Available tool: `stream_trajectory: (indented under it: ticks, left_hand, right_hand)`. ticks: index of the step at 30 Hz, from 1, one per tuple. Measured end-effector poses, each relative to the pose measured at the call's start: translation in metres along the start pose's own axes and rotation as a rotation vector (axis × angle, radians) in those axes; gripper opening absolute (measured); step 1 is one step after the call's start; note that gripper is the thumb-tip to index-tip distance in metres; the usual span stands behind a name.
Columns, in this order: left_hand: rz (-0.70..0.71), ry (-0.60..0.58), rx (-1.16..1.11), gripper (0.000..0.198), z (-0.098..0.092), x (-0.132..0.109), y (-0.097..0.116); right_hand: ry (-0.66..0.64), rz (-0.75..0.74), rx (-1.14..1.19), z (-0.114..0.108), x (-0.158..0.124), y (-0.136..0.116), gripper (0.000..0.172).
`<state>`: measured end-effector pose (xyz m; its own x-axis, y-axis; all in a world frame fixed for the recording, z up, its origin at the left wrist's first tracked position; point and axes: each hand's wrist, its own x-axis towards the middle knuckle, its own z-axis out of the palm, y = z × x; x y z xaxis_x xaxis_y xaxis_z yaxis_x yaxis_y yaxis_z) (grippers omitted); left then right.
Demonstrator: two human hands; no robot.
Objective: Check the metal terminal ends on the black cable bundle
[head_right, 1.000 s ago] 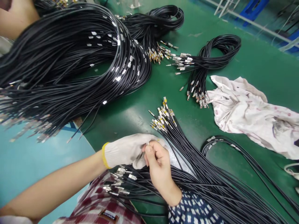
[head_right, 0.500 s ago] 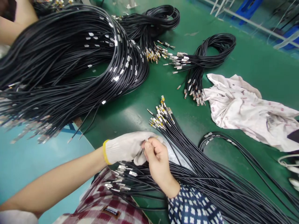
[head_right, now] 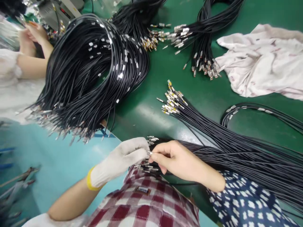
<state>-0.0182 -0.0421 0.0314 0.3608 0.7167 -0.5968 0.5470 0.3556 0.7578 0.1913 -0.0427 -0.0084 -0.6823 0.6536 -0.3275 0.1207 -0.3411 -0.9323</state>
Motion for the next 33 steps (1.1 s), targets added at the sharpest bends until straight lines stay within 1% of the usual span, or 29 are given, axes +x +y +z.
stream_trajectory:
  ticks: [2,4,7,9,13,15,17,21,26,33]
  left_hand:
    - [-0.064,-0.093,-0.060,0.020,0.004,-0.006,-0.004]
    - [-0.147,-0.162,-0.145,0.021,0.010,-0.009,-0.007]
    - [-0.183,-0.217,-0.223,0.023,0.018,-0.010,-0.010]
    - [-0.179,-0.213,-0.253,0.022,0.022,-0.011,-0.011]
    - [-0.160,-0.200,-0.326,0.025,0.025,-0.013,-0.010]
    - [-0.142,-0.212,-0.381,0.025,0.024,-0.014,-0.010]
    - [-0.136,-0.223,-0.445,0.024,0.023,-0.014,-0.009]
    - [-0.132,-0.249,-0.527,0.024,0.020,-0.014,-0.009]
    - [-0.085,-0.288,-0.611,0.025,0.017,-0.010,-0.014]
    - [-0.062,-0.335,-0.599,0.024,0.015,-0.007,-0.017]
  right_hand:
    - [-0.085,0.053,-0.016,0.001,-0.008,-0.001,0.034]
    - [-0.163,0.106,-0.023,0.000,-0.015,-0.002,0.034]
    - [-0.242,0.160,-0.030,-0.003,-0.022,-0.007,0.032]
    - [-0.260,0.158,-0.072,-0.004,-0.025,-0.010,0.030]
    - [-0.202,0.129,-0.294,-0.001,-0.028,-0.013,0.025]
    - [-0.147,0.107,-0.398,0.001,-0.029,-0.013,0.025]
    - [-0.096,0.071,-0.445,0.003,-0.028,-0.010,0.028]
    - [-0.041,0.001,-0.420,0.003,-0.029,-0.003,0.026]
    - [0.003,-0.025,-0.366,0.003,-0.028,0.000,0.020]
    - [0.047,-0.053,-0.399,0.006,-0.028,-0.005,0.019]
